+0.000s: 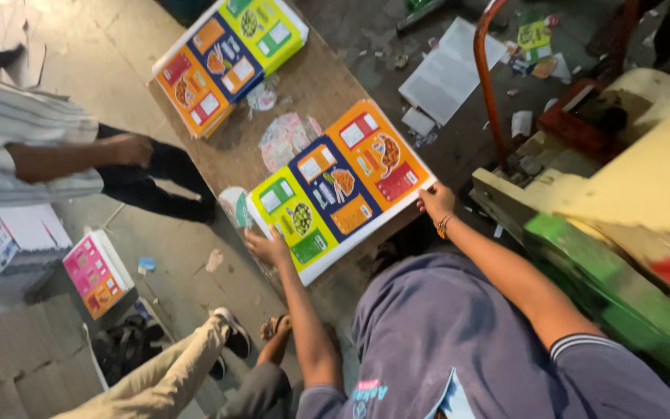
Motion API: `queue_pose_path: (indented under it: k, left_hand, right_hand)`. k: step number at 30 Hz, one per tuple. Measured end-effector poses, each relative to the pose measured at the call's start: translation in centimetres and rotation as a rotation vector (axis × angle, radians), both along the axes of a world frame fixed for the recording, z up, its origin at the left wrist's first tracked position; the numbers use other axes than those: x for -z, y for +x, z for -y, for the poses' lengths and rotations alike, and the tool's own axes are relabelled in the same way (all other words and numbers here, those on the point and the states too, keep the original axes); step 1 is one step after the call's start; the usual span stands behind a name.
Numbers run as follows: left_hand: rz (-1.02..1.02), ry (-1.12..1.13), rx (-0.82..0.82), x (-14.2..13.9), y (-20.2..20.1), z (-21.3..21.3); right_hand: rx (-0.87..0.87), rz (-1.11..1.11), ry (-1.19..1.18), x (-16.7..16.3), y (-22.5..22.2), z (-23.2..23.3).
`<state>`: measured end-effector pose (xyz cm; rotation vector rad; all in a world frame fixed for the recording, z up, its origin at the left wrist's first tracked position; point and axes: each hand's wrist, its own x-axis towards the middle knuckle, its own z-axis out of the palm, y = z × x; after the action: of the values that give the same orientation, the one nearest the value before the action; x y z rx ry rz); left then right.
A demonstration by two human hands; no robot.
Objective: The person repeatedly picks up a stack of colorful books from a wooden table and places them onto a nearby green machine. The action is performed continuously in a repetitive loop.
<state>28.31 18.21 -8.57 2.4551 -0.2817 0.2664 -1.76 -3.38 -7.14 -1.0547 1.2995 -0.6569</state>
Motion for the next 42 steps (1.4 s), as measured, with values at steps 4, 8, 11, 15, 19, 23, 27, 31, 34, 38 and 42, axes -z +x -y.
queue_pose_path:
  k: [4,8,11,15,19,23,27,31,34,38,42]
  left_hand:
    - [0.18,-0.135,0.222,2.3,-6.2,0.3]
    - [0.171,-0.193,0.548,5.3,-13.5,-1.6]
    - [-0.296,-0.202,0.368,6.8,-14.5,-3.5]
    - [-0.214,-0.366,0.369,8.0,-14.1,-4.0]
    - [-0.278,-0.301,0.545,7.6,-14.5,-1.6]
    - [-0.124,-0.084,1.053,5.3,-13.8,2.6]
    - [-0.125,-0.169,1.166,1.7,-15.0,7.8]
    - [-0.195,-0.331,1.256,-0.1,-19.4,12.5]
    - [-0.429,-0.366,1.272,-0.7,-23.3,14.8]
    - [-0.537,-0.33,1.426,-2.0,-28.7,19.1]
    - [-1.172,-0.453,1.218,-3.1,-33.1,23.6]
  right_hand:
    - [-0.016,-0.114,-0.073,0.6,1.0,0.1]
    - [0.007,-0.272,-0.118,2.5,1.5,0.5]
    - [0.133,-0.307,-0.155,4.5,0.5,0.1]
    - [-0.069,-0.283,-0.311,5.8,-3.5,-1.6]
    - [-0.643,-0.421,-0.474,3.0,-8.9,-3.5]
    - [-0.748,-0.458,-0.618,-6.6,-13.4,-5.7]
    - [-0.421,-0.093,-0.26,-18.4,-21.1,-8.4]
    - [0.235,-0.288,-0.701,-24.0,-32.8,-3.4]
    - [0.547,-0.498,-0.902,-21.7,-37.7,6.6]
    - [0.569,-0.854,-0.535,-14.1,-32.1,14.5]
    - [0.091,-0.591,-0.626,-9.8,-20.6,8.3]
